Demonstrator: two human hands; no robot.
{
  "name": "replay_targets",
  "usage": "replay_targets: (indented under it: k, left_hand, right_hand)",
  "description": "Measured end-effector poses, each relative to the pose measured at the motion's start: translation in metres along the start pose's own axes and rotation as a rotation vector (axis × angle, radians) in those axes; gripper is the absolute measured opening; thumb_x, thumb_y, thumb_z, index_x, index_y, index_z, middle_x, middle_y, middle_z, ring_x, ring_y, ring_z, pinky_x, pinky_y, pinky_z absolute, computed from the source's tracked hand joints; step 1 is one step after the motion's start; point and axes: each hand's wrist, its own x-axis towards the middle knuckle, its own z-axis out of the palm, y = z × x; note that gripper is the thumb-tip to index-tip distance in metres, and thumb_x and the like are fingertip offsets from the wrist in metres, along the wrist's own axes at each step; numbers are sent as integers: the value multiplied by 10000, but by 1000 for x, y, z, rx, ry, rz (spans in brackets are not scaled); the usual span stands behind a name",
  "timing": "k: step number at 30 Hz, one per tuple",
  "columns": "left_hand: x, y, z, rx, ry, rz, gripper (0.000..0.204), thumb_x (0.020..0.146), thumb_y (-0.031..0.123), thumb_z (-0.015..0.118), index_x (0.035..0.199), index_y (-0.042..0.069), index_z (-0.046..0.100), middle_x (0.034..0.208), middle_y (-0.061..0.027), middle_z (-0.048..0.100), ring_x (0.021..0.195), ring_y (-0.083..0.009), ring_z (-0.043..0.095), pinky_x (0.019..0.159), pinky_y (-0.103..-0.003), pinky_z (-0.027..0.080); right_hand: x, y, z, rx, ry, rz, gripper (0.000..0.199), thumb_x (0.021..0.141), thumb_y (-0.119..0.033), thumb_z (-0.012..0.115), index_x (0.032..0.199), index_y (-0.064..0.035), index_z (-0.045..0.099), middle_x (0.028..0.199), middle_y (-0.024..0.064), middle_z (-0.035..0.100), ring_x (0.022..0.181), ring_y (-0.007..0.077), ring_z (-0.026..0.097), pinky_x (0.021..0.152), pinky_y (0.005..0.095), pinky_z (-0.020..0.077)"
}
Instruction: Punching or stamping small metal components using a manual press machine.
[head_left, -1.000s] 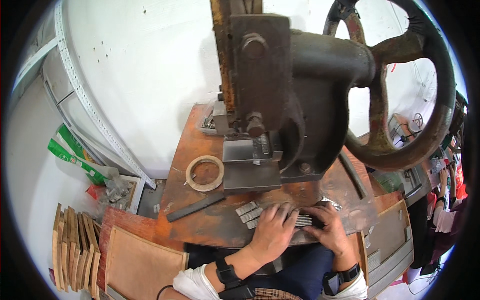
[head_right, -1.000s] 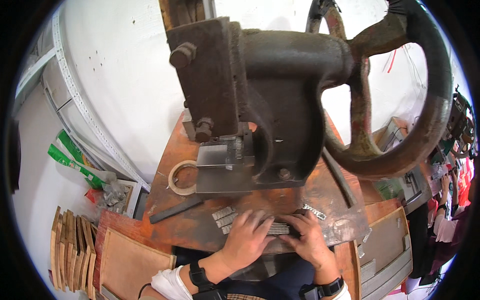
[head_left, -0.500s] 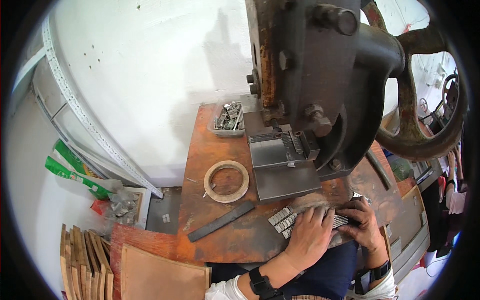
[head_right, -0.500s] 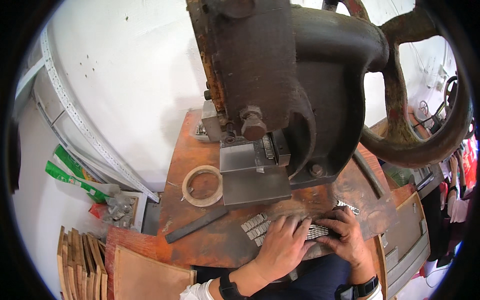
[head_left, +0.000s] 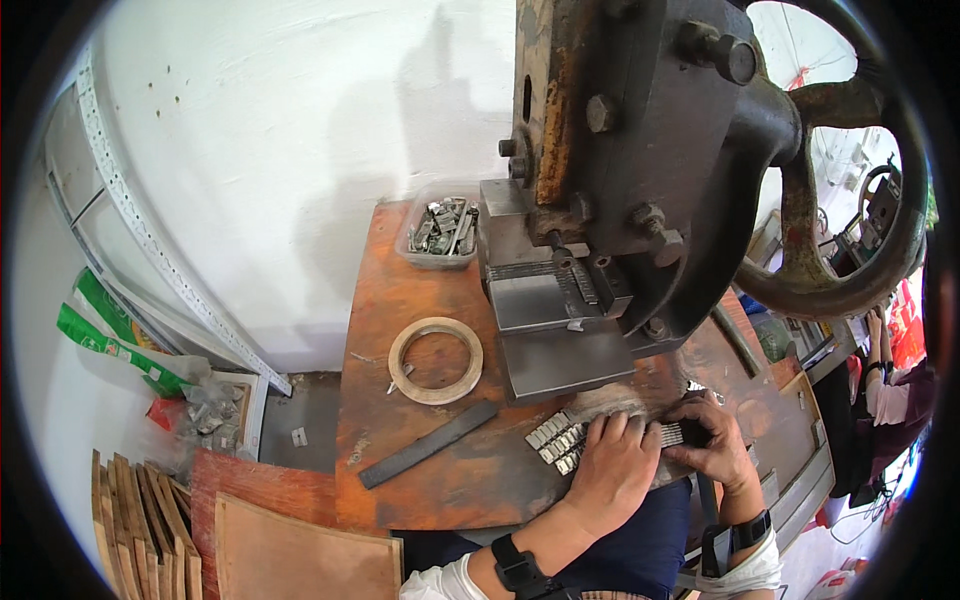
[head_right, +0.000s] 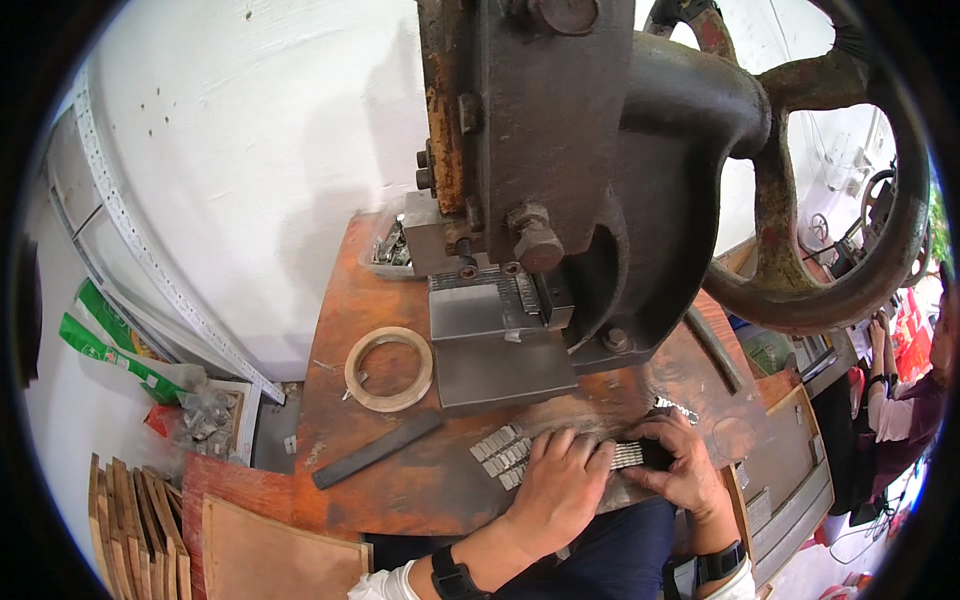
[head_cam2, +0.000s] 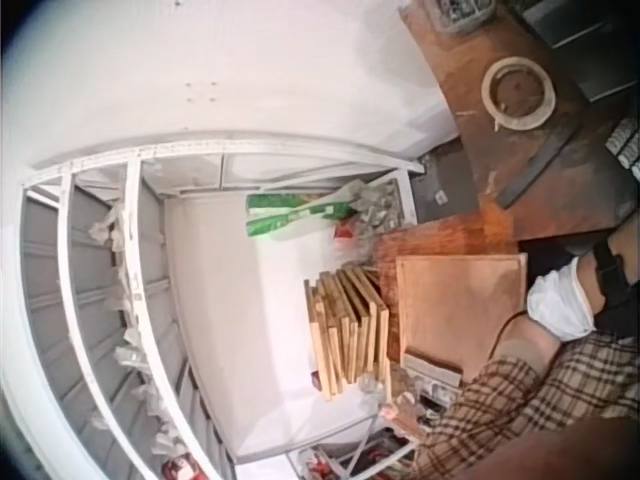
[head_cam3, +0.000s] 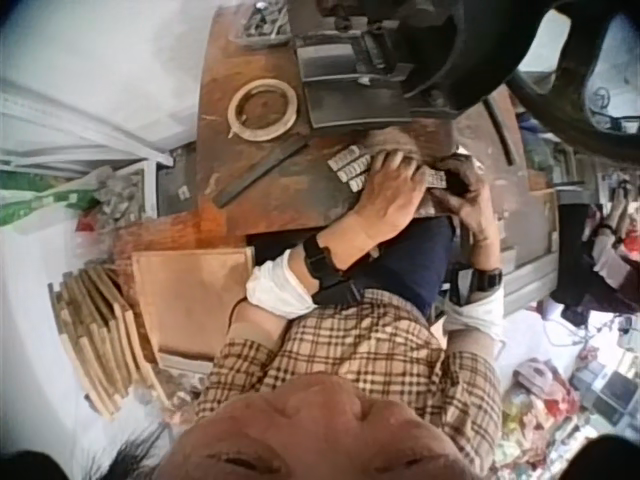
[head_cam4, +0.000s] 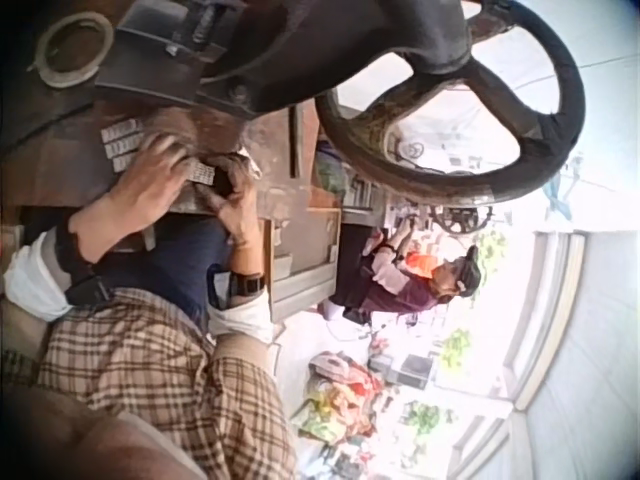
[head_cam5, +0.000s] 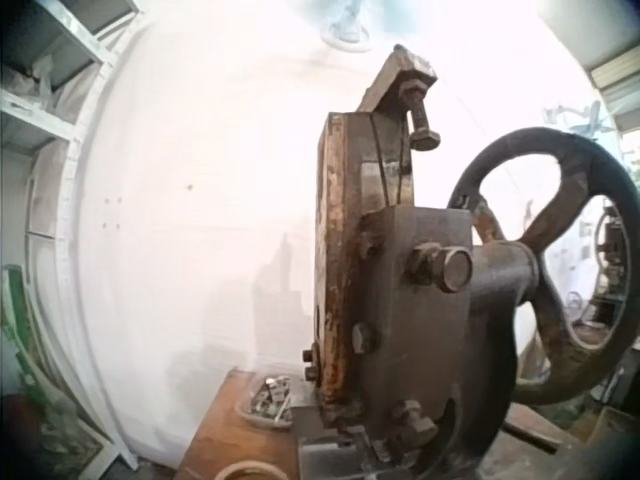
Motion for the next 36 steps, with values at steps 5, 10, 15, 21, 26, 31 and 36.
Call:
replay_targets:
  k: [5, 10, 15, 21, 26, 31, 36]
  left_hand:
    - [-1, 0, -1, -33, -56, -34, 368, 831, 170, 612, 1155, -4, 592, 1039, -110, 592, 1026, -277, 506, 931, -438, 368]
    - [-2, -1, 0, -21, -49, -48, 398, 825, 171, 628, 1181, 0, 576, 1069, -106, 592, 1044, -279, 504, 940, -447, 361]
    - [0, 1, 2, -16, 11, -59, 442, 803, 210, 661, 1189, 13, 576, 1097, -106, 595, 1070, -278, 503, 948, -465, 352]
    - [5, 0, 5, 64, -70, -57, 381, 809, 281, 678, 1111, 60, 609, 1110, -93, 600, 1068, -279, 504, 939, -479, 346]
    - [6, 0, -1, 35, -15, -66, 356, 769, 239, 707, 1070, 63, 634, 1054, -76, 629, 1036, -287, 518, 925, -467, 343]
    - [8, 2, 1, 22, -3, -66, 356, 738, 199, 733, 1055, 67, 641, 1042, -67, 638, 1022, -287, 524, 922, -456, 342]
    - [5, 1, -1, 51, -6, -58, 352, 764, 211, 713, 1070, 65, 620, 1059, -72, 634, 1018, -275, 526, 926, -465, 337]
  right_hand:
    - [-3, 0, 3, 51, 46, 66, 485, 576, -129, 871, 1008, -38, 671, 930, 109, 665, 904, 285, 594, 822, 373, 463]
    - [-3, 4, 3, 39, 30, 39, 479, 583, -127, 866, 1012, -36, 674, 936, 109, 668, 891, 280, 590, 819, 370, 460]
    - [-2, 3, 3, 75, 48, 67, 486, 584, -132, 857, 1026, -42, 678, 935, 108, 669, 895, 278, 580, 826, 367, 452]
    - [-2, -4, -6, 1, -24, 28, 492, 629, -101, 804, 1093, -42, 651, 1014, 138, 647, 997, 309, 562, 877, 394, 459]
    - [-27, -3, 9, -245, 285, -137, 444, 645, -78, 794, 1061, -65, 640, 1049, 140, 610, 968, 348, 561, 828, 418, 474]
    - [-43, -4, 15, -431, 384, -141, 436, 635, -128, 793, 1050, -109, 660, 1051, 101, 576, 983, 319, 537, 839, 430, 445]
    - [-34, -26, 16, -615, 179, -148, 531, 691, -327, 755, 1196, -210, 640, 1225, 129, 532, 1121, 356, 486, 945, 499, 383]
